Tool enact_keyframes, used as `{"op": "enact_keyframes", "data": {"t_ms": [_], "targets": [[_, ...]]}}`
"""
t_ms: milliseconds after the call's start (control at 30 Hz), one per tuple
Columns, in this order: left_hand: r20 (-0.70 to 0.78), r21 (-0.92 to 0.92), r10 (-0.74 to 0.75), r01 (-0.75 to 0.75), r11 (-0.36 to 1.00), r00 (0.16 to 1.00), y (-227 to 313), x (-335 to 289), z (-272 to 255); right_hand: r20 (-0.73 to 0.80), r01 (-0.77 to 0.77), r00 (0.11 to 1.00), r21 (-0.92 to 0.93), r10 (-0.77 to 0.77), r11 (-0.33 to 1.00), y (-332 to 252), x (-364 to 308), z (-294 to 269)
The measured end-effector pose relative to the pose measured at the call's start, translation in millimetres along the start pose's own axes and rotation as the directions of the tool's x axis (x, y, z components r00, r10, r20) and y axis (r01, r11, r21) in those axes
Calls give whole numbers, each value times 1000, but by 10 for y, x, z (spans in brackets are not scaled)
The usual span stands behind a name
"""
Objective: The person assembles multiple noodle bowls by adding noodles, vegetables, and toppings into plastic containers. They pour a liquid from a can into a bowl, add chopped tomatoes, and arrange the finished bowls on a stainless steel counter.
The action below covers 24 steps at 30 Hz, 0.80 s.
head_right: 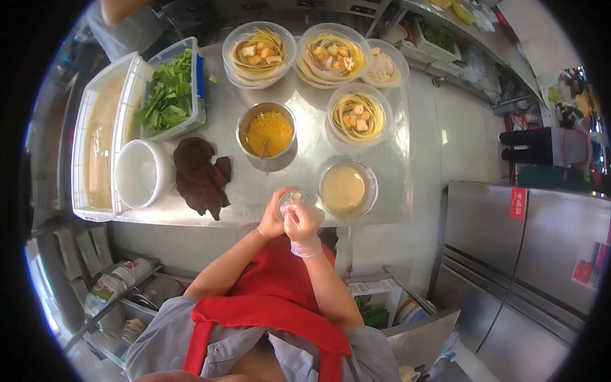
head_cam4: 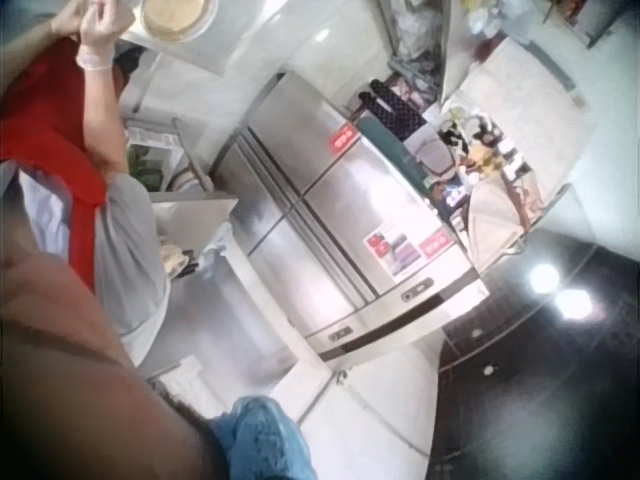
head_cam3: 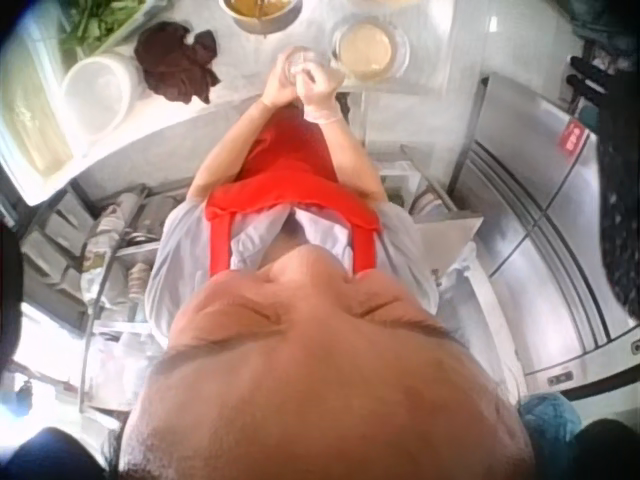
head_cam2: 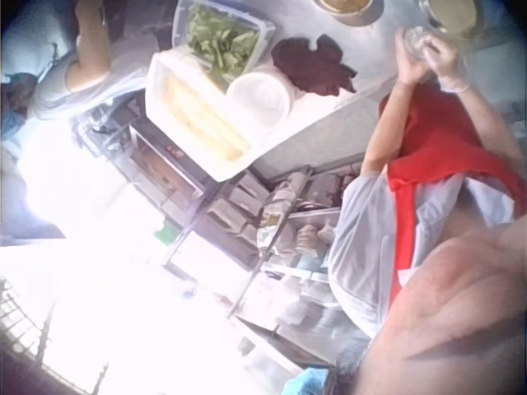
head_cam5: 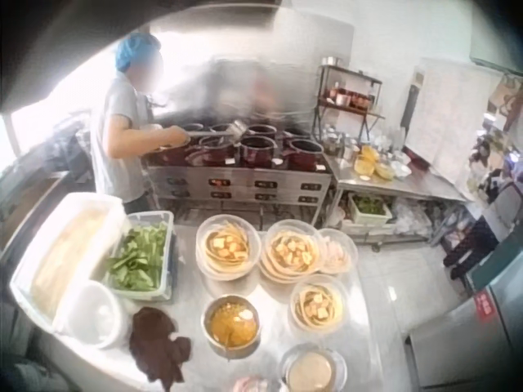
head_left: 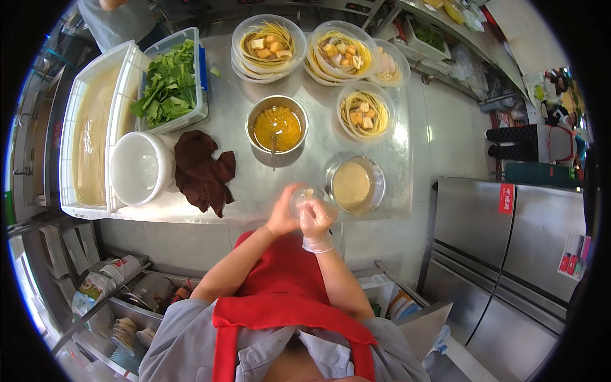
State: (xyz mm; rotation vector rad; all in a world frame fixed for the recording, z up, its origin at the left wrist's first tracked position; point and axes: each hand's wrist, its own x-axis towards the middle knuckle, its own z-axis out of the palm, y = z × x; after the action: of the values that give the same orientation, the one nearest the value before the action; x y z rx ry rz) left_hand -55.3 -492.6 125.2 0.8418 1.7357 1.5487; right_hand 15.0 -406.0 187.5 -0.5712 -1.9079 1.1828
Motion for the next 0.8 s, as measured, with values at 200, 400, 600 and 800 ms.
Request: {"op": "enact_keyframes", "data": {"t_ms": [200,400,600,800], "targets": [[28,16,33,-34,999,999,58,-9,-40,145,226,967,-124,-208,966,-16,-52,-131],[195,188,93,-130,973,976,462,83,-201,167,278,957,-275,-239,920,-393,-55,-298],[328,319,152,-261,911,932,912,327,-209,107,280,959,-203,-263,938,-485,62,-494],[526,493,5,-310,813,850,1340,694,-102,-86,44,995,-64,-49,997,-456,134,-646]]}}
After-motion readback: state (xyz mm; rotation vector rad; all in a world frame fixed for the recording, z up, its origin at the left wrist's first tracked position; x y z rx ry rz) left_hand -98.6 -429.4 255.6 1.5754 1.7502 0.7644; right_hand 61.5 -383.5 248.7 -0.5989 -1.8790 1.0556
